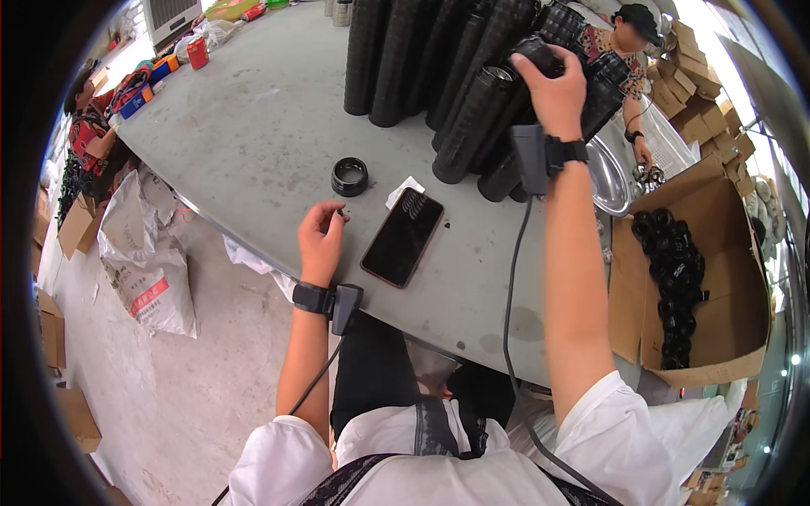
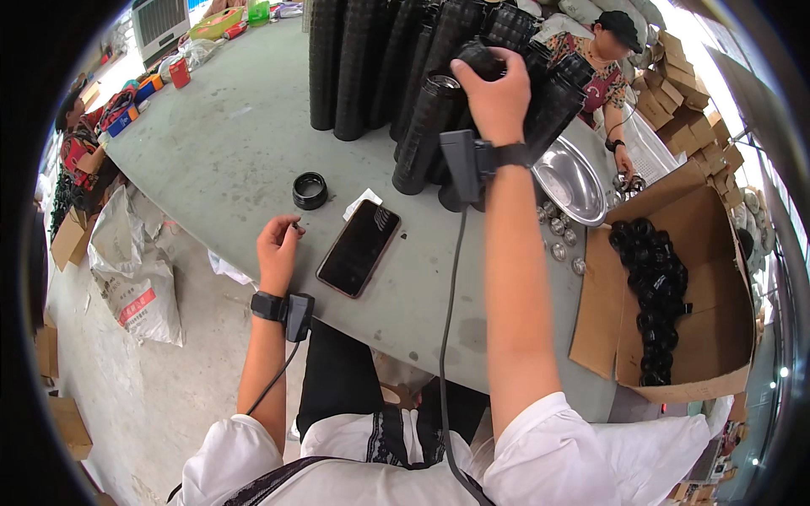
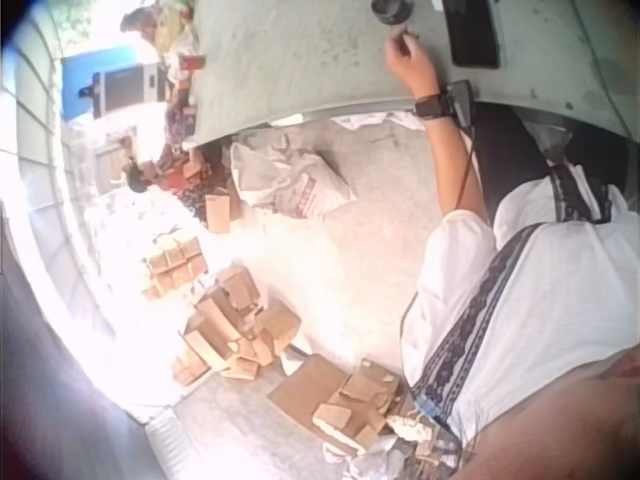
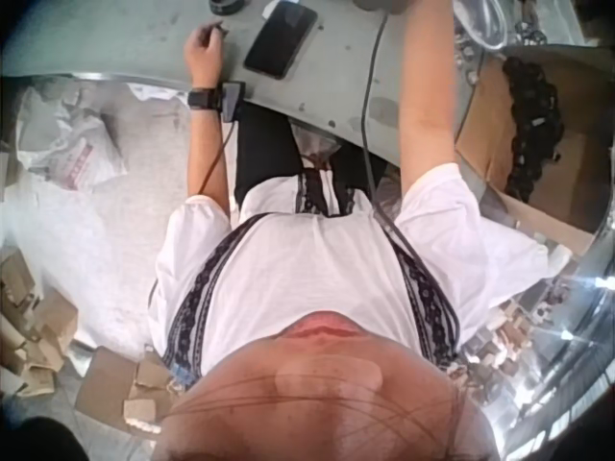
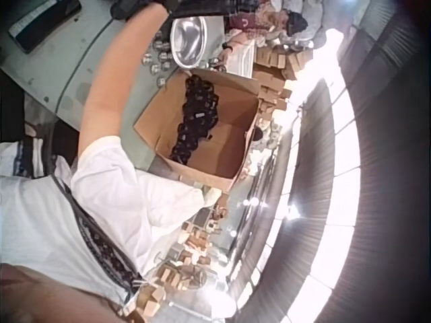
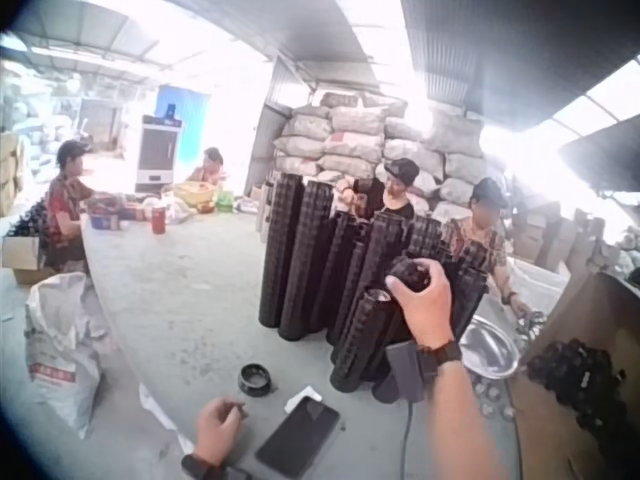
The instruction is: Manually assemble flashlight components by inserting internal parts into black cylindrical housings and attaching caps.
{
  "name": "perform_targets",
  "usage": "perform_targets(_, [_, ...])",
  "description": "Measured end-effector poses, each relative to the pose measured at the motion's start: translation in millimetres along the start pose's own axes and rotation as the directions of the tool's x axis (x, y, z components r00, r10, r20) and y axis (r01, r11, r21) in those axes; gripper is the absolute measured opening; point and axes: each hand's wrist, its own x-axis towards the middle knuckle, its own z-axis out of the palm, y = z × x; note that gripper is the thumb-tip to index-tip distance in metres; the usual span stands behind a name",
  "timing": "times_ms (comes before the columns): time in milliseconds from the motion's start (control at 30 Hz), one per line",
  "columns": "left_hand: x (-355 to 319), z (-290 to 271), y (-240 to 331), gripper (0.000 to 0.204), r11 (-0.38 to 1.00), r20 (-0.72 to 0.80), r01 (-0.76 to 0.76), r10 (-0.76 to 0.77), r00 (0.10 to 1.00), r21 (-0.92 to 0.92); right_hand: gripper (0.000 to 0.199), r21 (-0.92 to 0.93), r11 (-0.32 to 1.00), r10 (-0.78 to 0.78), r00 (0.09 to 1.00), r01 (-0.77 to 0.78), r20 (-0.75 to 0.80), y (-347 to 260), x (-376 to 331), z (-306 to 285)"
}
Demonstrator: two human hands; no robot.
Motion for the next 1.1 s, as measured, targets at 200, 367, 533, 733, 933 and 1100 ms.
perform_targets(200, [0.7, 0.6, -0.9, 0.017, 1.000, -0.004, 0.007, -0.007, 1.000, -0.028, 0.050, -0.074, 0.996, 0.046, 0.999, -0.047, -0.016, 17.9, -2.2, -45.6])
perform_targets(367, [1.1, 1.4, 1.2, 0.017, 1.000, -0.005, 0.016, -0.016, 1.000, -0.027, 0.049, -0.378, 0.917, -0.051, 0.976, 0.130, 0.211, 40.0, -19.4, -53.7])
perform_targets(533, [0.0, -0.6, 2.2, 0.017, 1.000, -0.015, 0.021, -0.022, 1.000, -0.008, 0.049, -0.274, 0.954, 0.174, 0.968, -0.120, 0.182, 30.5, -14.8, -56.4])
perform_targets(733, [-0.5, 0.4, 3.6, 0.016, 0.999, 0.012, 0.028, -0.028, 1.000, -0.016, 0.052, -0.487, 0.870, 0.032, 0.977, 0.075, 0.209, 30.9, -15.6, -58.2])
perform_targets(933, [0.0, -0.9, 2.2, 0.017, 1.000, 0.000, 0.020, -0.020, 1.000, -0.022, 0.057, -0.575, 0.818, 0.187, 0.956, -0.025, 0.225, 18.1, -11.4, -62.0])
perform_targets(1100, [0.4, -0.6, 1.1, 0.016, 0.999, 0.003, 0.023, -0.022, 1.000, -0.029, 0.057, -0.627, 0.779, 0.195, 0.960, -0.028, 0.200, 17.3, -15.8, -57.3])
